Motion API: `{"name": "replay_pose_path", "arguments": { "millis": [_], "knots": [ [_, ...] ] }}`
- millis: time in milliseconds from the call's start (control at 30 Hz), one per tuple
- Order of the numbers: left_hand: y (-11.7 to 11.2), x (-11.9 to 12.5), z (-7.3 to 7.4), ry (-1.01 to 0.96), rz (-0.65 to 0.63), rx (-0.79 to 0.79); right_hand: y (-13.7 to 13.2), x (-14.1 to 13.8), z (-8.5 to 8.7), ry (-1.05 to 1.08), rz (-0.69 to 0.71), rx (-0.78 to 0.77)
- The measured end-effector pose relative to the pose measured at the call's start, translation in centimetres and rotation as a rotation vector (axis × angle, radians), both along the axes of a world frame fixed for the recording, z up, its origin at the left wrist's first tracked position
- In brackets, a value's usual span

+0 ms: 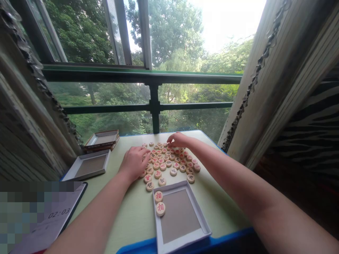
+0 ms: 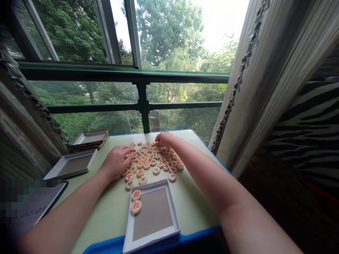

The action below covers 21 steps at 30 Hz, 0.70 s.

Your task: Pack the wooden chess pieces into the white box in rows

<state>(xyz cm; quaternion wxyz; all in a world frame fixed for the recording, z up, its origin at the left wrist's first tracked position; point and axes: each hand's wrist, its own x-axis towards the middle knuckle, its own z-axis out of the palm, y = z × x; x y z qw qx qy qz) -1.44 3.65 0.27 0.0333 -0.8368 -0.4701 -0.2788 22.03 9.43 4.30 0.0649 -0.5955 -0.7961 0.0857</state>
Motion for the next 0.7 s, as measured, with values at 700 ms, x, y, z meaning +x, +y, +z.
{"name": "replay_pose_path", "arguments": {
  "millis": [700],
  "knots": [
    [-1.4, 0.9, 0.7, -0.037, -0.148, 0.159, -14.1, -0.4, 2.2, 0.937, 0.063, -0.239]
  ]
}}
